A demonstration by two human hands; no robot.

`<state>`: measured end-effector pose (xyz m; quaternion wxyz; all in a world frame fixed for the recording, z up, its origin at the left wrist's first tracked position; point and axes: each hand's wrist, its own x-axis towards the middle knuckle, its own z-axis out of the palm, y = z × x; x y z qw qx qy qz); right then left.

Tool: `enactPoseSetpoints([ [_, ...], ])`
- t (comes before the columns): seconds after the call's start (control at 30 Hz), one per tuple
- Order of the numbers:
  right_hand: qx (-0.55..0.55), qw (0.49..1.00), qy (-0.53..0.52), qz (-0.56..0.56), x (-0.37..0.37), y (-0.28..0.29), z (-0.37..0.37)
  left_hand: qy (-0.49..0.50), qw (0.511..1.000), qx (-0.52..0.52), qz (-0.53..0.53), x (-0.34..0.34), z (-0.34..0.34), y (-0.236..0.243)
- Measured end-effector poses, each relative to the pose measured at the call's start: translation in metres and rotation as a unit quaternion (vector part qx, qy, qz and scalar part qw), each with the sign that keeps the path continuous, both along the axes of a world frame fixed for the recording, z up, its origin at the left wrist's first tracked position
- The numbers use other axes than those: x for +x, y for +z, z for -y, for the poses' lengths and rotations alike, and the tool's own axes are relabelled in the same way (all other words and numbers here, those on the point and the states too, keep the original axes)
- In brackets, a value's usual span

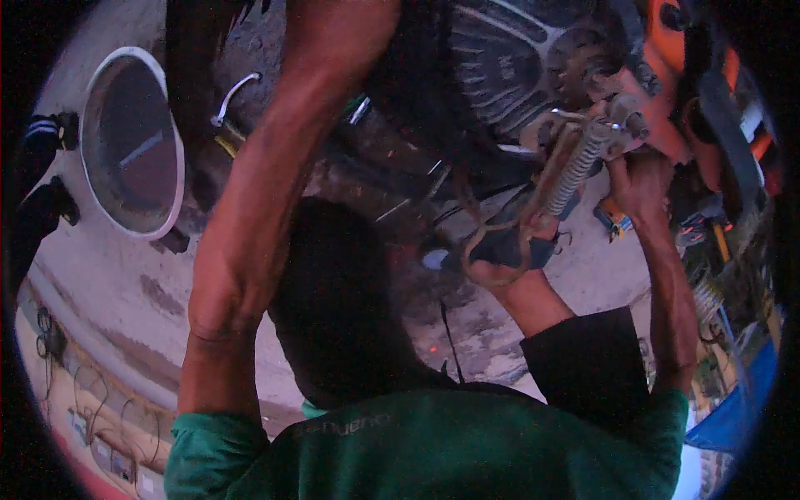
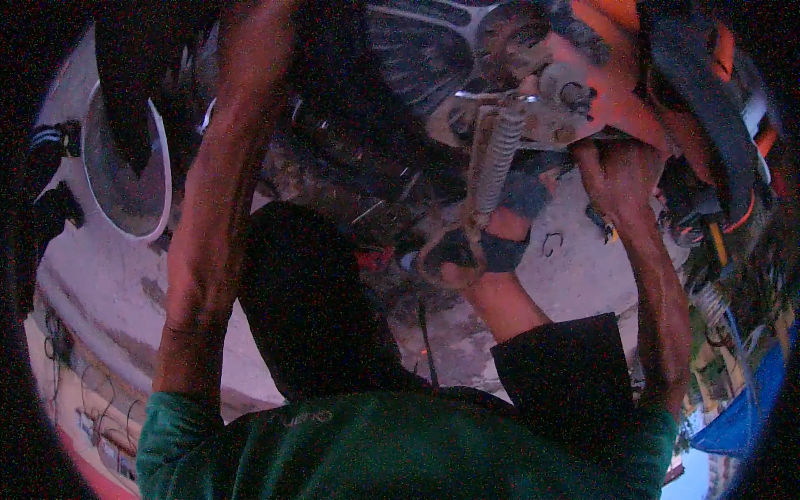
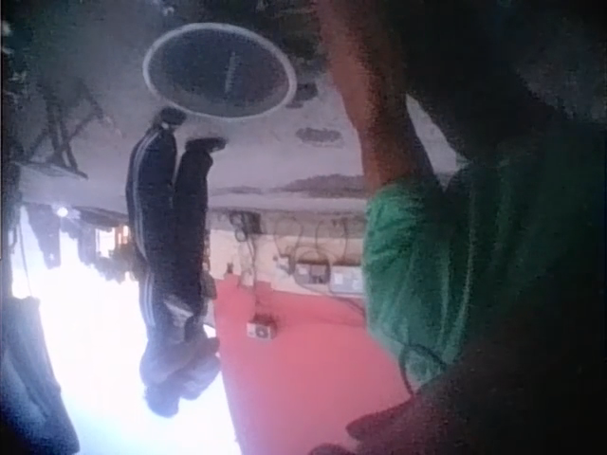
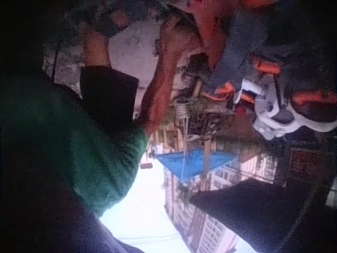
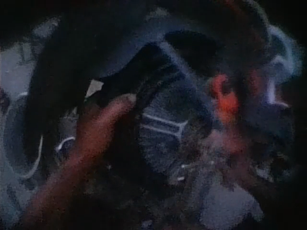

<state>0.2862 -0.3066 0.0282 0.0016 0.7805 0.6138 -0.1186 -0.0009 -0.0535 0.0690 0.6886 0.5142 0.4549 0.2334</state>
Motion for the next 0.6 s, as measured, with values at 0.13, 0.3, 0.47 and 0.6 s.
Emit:
enactPoseSetpoints([
  [0.13, -0.022, 0.999, 0.014, 0.031, -0.002, 0.019, -0.003, 0.007, 0.999, 0.0, -0.047, 0.0, -0.001, -0.005],
  [0.3, -0.081, 0.996, -0.01, 0.037, -0.041, 0.066, -0.024, 0.026, 0.997, 0.033, -0.069, -0.01, -0.011, -0.045],
  [0.47, -0.101, 0.992, 0.035, 0.071, -0.036, 0.063, -0.022, 0.02, 0.995, 0.083, -0.051, -0.015, -0.009, -0.056],
  [0.6, -0.075, 0.996, 0.035, 0.034, -0.029, 0.046, -0.017, 0.012, 0.994, -0.011, -0.104, -0.019, -0.006, -0.018],
])
